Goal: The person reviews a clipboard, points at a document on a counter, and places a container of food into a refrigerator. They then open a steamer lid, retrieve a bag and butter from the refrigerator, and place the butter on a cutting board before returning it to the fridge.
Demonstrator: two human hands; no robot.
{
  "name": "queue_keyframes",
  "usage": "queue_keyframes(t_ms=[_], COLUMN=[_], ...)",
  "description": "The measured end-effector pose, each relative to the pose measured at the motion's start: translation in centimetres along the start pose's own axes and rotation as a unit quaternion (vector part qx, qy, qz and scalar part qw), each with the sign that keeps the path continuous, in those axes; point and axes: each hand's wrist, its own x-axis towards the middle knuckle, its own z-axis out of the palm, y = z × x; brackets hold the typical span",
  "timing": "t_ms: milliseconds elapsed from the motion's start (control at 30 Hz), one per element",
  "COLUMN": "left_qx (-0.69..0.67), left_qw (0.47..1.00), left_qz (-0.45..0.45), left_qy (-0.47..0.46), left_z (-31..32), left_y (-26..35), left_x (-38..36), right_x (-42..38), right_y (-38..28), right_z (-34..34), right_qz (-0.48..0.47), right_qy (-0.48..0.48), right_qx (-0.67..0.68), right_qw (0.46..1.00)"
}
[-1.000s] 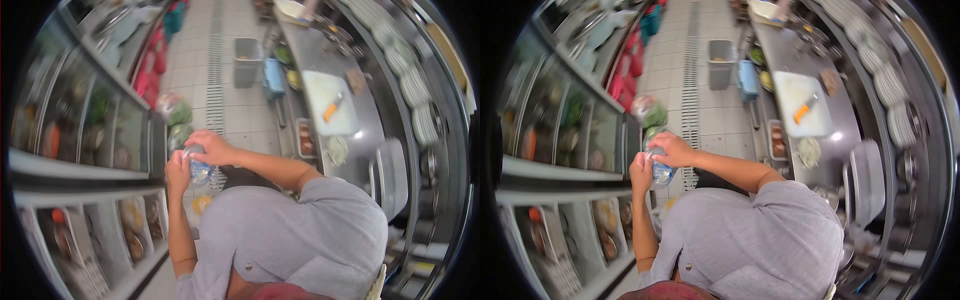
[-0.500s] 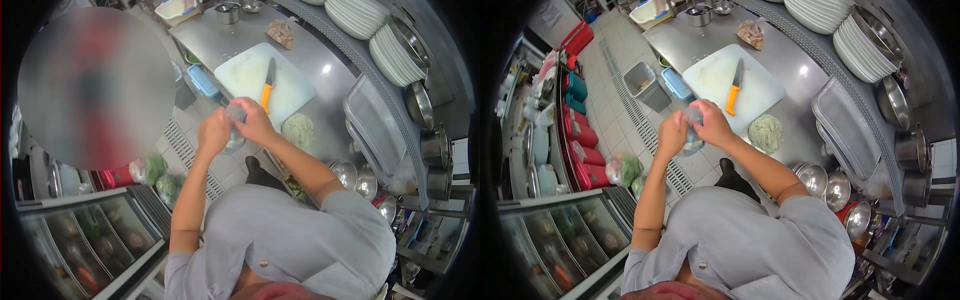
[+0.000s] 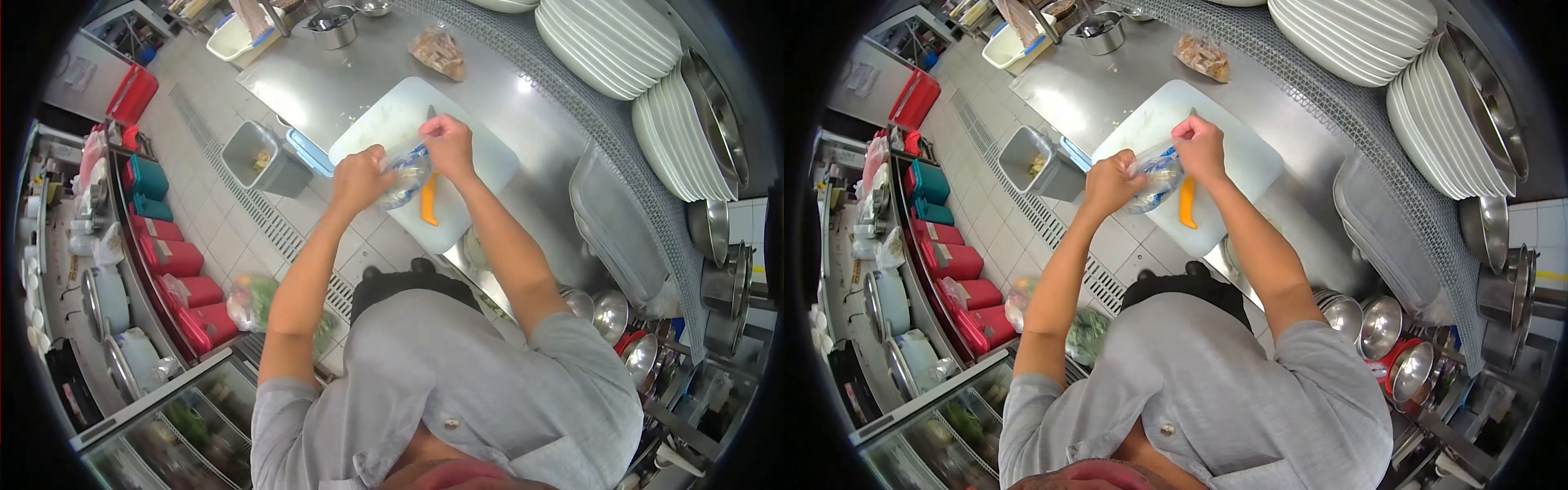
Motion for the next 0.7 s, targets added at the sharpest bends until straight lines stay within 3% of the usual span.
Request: queue_keyframes(t_ms=[233, 500, 533, 633, 700], left_qx=[0.143, 0.149, 0.129, 0.027, -0.090], left_qw=[0.986, 0.977, 0.984, 0.999, 0.993], left_qz=[0.088, 0.150, 0.117, 0.037, 0.019], left_qy=[-0.002, 0.032, 0.021, 0.019, 0.068], left_z=[1.9, 3.3, 3.5, 5.6, 6.4], left_y=[-5.6, -9.7, -10.3, -12.4, -13.8], left_x=[1.8, 1.2, 1.5, 2.0, 2.5], right_x=[0.4, 2.1, 2.2, 0.4, -2.1], right_y=[2.2, 9.1, 8.6, 6.4, 4.0], right_z=[0.8, 2.2, 2.4, 1.9, 0.8], right_qz=[-0.005, 0.236, 0.265, 0.238, 0.019], right_qy=[0.148, 0.224, 0.239, 0.080, 0.004], right_qx=[-0.104, 0.019, 0.038, -0.043, -0.151], right_qw=[0.983, 0.946, 0.933, 0.967, 0.988])
